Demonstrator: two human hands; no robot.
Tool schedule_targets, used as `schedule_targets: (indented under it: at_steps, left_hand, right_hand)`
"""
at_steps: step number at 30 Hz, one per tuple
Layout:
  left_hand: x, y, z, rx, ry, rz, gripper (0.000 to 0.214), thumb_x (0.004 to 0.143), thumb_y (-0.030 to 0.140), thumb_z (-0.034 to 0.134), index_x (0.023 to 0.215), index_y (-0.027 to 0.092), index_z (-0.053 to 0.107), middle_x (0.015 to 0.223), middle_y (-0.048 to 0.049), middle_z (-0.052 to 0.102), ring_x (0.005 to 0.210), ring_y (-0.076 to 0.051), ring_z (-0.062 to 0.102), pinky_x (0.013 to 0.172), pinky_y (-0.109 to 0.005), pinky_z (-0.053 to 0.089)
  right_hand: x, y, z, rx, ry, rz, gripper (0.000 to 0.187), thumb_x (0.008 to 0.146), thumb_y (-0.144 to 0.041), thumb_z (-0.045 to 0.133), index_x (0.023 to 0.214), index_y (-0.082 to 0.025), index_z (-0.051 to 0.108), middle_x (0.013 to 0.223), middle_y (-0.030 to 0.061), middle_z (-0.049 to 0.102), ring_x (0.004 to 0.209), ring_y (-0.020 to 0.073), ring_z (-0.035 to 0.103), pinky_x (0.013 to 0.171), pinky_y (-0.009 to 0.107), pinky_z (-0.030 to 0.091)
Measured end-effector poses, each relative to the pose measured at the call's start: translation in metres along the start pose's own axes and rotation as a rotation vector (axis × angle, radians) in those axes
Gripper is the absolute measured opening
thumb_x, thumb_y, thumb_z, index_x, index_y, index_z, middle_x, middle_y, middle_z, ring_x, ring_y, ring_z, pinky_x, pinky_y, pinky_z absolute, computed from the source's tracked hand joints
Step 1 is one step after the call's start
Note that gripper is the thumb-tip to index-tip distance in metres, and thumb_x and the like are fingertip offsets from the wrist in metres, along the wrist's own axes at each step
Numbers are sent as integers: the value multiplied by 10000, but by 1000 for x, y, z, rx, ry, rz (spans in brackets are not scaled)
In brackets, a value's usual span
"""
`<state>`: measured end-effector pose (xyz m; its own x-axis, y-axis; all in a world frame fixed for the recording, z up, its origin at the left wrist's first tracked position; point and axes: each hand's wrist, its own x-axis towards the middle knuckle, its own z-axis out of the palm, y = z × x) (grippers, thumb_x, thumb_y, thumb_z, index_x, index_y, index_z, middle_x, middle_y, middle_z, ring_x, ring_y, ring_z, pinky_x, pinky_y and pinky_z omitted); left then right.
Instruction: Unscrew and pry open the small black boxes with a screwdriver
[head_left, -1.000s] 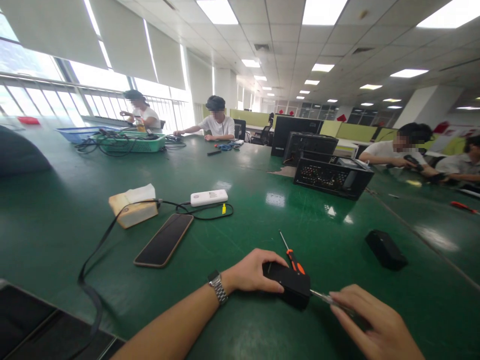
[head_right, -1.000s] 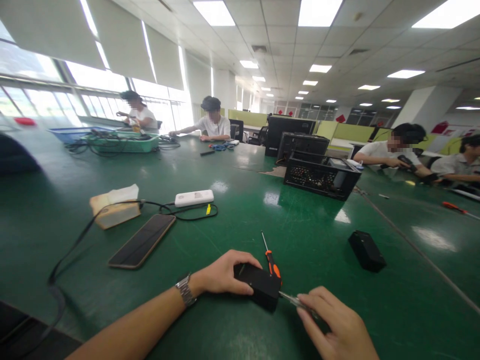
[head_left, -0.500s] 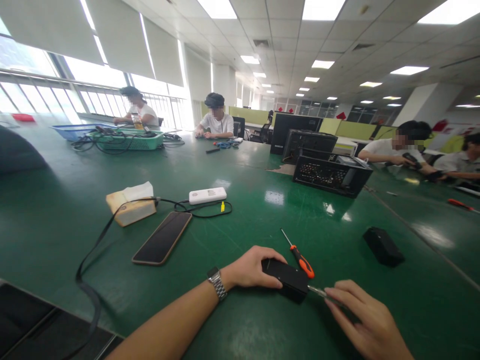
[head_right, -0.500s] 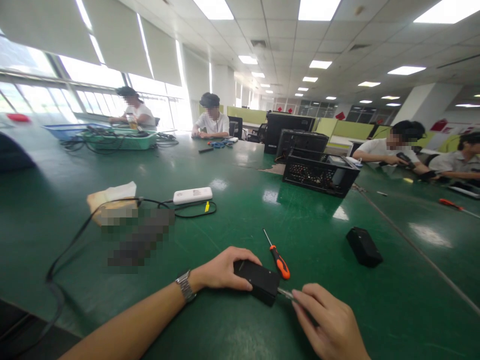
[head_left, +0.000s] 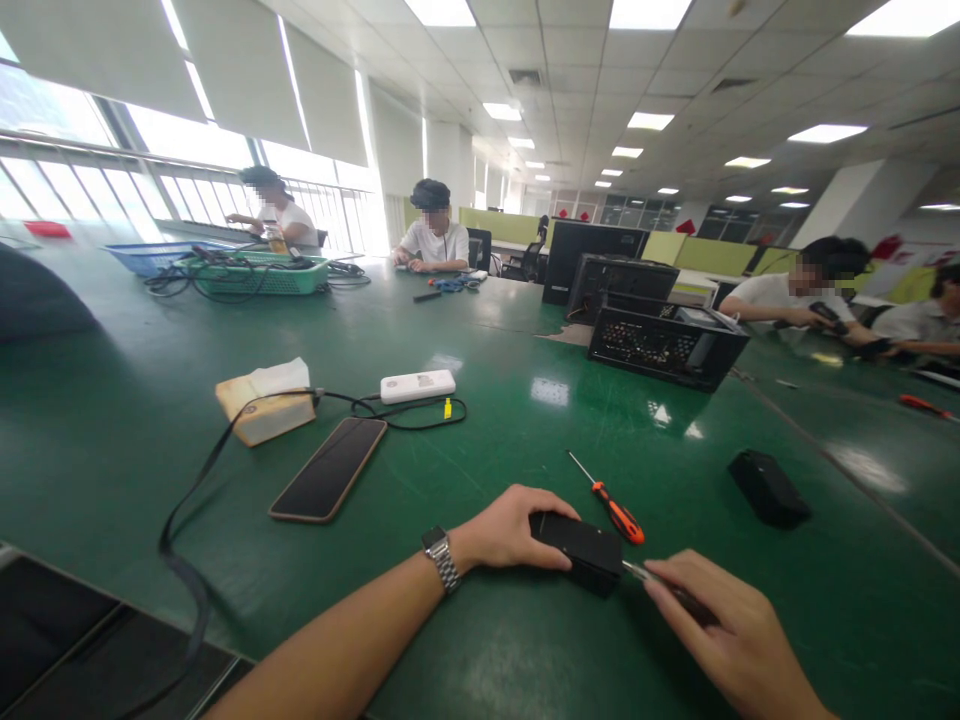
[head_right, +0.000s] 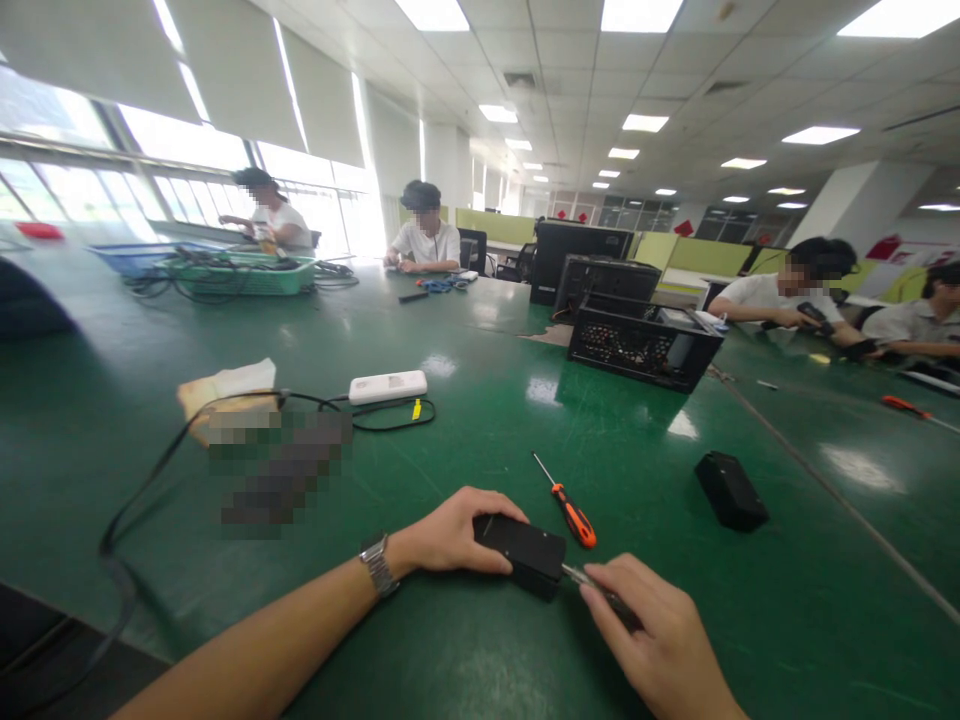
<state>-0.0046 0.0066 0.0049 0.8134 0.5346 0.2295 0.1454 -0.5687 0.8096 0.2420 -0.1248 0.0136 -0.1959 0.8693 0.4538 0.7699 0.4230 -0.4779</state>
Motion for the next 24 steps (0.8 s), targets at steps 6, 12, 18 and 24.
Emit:
schedule_targets:
  at_steps: [6,12,18,24]
  left_hand:
    - [7,-1,4,32,-19,39,468,693,345,782,1112,166,672,1004,-50,683,872,-201,622,760,-244,455]
    - [6,-4,5,13,-2,10,529,688,357,785,1164,185,633,1059,-49,667,927,-215,618,798,-265,458]
    - [-6,-6,-3,87,30,-94,788,582,404,846,1272,218,514,1151,-64,626,1032,-260,569,904,-338,420]
    - [-6,-12,-5,241,24,-156,539,608,440,823,1056,194,653,1003,-55,631,942,-247,564,842,-323,422]
  right_hand:
    - [6,7,4,19,-147,224,325,914,-409,491,804,-220,731,758,10,726,676,163,676,614,209,521]
    - [2,20,12,54,-103,261,294,885,-440,531,889,-207,711,797,29,722,671,168,674,577,210,531]
    - [-18,26,18,49,62,319,403,866,-474,543,1178,-220,555,973,54,672,810,185,682,698,258,575]
    - [-50,28,-2,-347,321,185,669,840,-513,519,1415,-213,354,1405,168,431,1222,400,470,975,584,419]
